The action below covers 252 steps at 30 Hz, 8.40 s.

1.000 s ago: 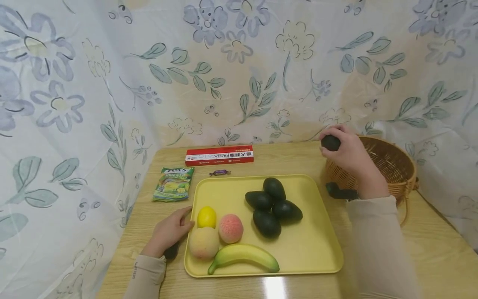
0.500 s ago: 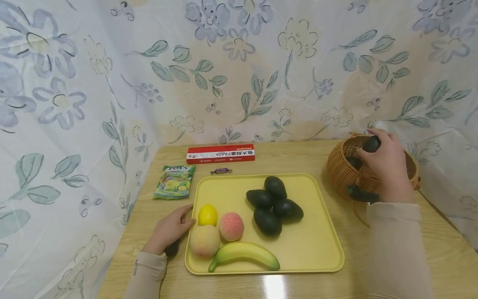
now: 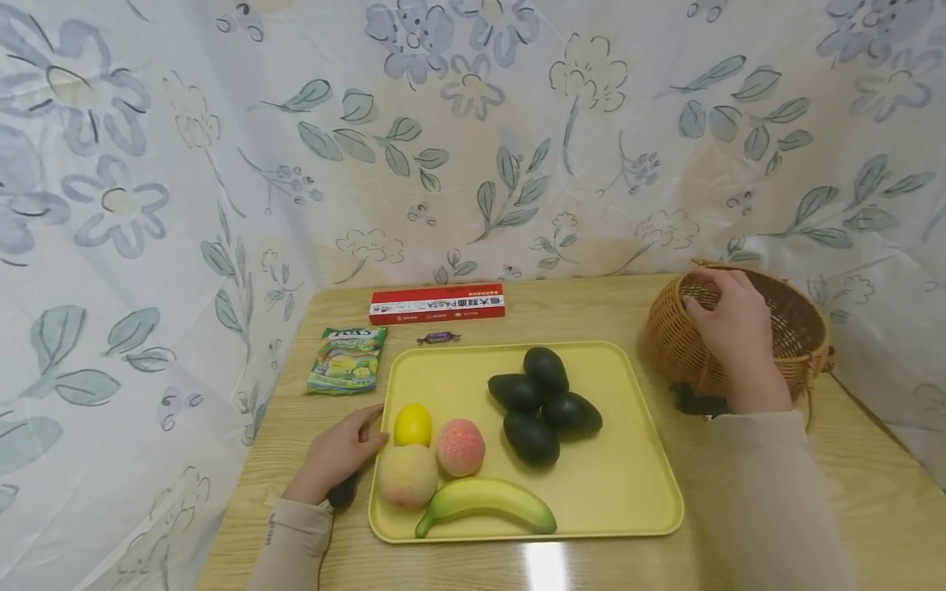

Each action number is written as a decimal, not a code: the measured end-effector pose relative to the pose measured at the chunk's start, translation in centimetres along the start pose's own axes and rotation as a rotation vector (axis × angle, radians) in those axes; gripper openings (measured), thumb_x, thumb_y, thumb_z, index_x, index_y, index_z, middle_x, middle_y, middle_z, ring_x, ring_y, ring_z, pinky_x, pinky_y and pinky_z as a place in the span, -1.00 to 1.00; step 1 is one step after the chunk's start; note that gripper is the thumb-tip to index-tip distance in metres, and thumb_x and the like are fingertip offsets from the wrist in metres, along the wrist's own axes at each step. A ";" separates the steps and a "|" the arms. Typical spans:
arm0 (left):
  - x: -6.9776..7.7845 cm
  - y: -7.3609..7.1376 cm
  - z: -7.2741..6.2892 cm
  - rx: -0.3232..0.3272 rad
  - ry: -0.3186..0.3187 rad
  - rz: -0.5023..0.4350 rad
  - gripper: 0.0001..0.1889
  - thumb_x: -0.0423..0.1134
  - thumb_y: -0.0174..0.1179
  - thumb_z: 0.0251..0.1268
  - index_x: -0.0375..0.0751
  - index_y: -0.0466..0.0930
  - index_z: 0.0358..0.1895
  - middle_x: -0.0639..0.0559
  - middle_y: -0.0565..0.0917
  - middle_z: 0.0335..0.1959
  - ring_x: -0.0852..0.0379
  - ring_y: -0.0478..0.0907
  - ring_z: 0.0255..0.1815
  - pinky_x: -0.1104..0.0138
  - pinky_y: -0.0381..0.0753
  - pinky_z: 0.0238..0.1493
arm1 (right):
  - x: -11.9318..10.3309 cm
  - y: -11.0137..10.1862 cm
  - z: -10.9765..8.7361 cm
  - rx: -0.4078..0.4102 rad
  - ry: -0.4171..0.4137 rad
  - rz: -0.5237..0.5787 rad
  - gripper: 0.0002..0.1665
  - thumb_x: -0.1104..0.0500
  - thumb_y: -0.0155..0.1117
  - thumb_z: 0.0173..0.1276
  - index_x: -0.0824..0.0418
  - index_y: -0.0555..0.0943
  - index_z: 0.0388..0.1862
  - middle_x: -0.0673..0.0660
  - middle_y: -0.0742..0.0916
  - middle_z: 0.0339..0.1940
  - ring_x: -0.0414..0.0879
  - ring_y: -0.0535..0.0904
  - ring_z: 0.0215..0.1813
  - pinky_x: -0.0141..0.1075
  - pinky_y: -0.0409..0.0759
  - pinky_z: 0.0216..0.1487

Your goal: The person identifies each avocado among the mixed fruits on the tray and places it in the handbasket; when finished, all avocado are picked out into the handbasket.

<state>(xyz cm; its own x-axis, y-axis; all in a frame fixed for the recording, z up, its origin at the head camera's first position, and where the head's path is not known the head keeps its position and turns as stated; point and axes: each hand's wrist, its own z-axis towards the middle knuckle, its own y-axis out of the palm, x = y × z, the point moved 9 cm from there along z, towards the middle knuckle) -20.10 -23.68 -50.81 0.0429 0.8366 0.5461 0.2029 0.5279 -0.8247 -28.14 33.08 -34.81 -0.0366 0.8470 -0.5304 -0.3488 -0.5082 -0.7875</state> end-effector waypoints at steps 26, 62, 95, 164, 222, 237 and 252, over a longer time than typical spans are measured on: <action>-0.1 0.1 -0.3 0.008 -0.007 0.003 -0.42 -0.06 0.33 0.42 -0.13 0.53 0.44 0.11 0.45 -0.42 0.15 0.35 -0.50 0.27 0.28 -0.45 | -18.3 17.3 -16.2 -0.637 -0.896 0.058 -0.64 0.07 0.61 0.30 0.01 0.78 0.06 0.03 0.65 0.16 -0.06 0.58 0.17 -0.21 0.63 0.09; 0.1 0.1 -0.4 0.010 0.010 -0.005 -0.43 -0.06 0.33 0.42 -0.17 0.53 0.43 0.10 0.45 -0.43 0.14 0.35 -0.50 0.28 0.28 -0.46 | -10.9 4.2 -6.2 -0.200 -0.524 0.184 -0.63 0.37 0.55 0.22 0.06 0.72 -0.04 0.15 0.61 0.28 0.24 0.63 0.19 0.11 0.66 0.02; 0.4 0.3 -0.5 0.004 0.013 0.018 -0.45 -0.06 0.34 0.42 -0.17 0.55 0.41 0.12 0.44 -0.43 0.17 0.33 -0.51 0.30 0.27 -0.47 | 2.2 -1.6 -2.4 -0.068 -0.045 -0.021 -0.62 0.23 0.34 0.52 0.37 0.63 0.23 0.46 0.45 0.39 0.53 0.36 0.34 0.43 0.31 0.23; 1.2 0.3 -0.4 -0.018 0.044 0.029 -0.42 -0.02 0.30 0.49 -0.19 0.50 0.45 0.09 0.47 -0.35 0.15 0.37 -0.45 0.26 0.32 -0.42 | -0.5 -0.5 -1.9 -0.019 -0.153 0.106 -0.55 0.20 0.39 0.51 0.24 0.60 0.32 0.38 0.37 0.44 0.50 0.38 0.34 0.39 0.43 0.18; 0.8 -0.4 -0.8 0.005 0.037 0.007 -0.43 0.00 0.30 0.49 -0.19 0.52 0.44 0.10 0.45 -0.36 0.16 0.36 -0.44 0.28 0.30 -0.41 | -16.9 21.8 -12.4 -0.679 -0.785 0.047 -0.41 0.27 0.60 0.26 0.03 0.66 0.26 0.21 0.53 0.39 0.10 0.58 0.29 -0.07 0.52 0.32; 1.0 -0.4 -0.7 0.013 0.035 -0.001 -0.42 0.00 0.30 0.50 -0.19 0.52 0.44 0.10 0.45 -0.36 0.16 0.35 -0.46 0.28 0.29 -0.42 | -15.5 10.5 -6.6 -0.272 -0.642 0.188 -0.38 0.31 0.61 0.21 0.09 0.67 0.26 0.31 0.49 0.41 0.30 0.57 0.27 0.13 0.61 0.17; 0.7 -0.3 -0.8 0.000 0.022 0.015 -0.42 0.02 0.29 0.50 -0.19 0.51 0.45 0.10 0.45 -0.37 0.15 0.36 -0.46 0.28 0.30 -0.42 | -4.5 0.0 -1.5 -0.054 -0.065 0.092 -0.33 0.22 0.44 0.43 0.12 0.50 0.49 0.37 0.28 0.54 0.56 0.40 0.33 0.42 0.48 0.16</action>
<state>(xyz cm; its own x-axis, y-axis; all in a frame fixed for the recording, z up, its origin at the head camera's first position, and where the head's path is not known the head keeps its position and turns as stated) -19.40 -23.39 -50.09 0.0672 0.8412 0.5365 0.2023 0.5151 -0.8329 -26.54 29.08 -32.90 -0.1278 0.8037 -0.5812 -0.2906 -0.5906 -0.7528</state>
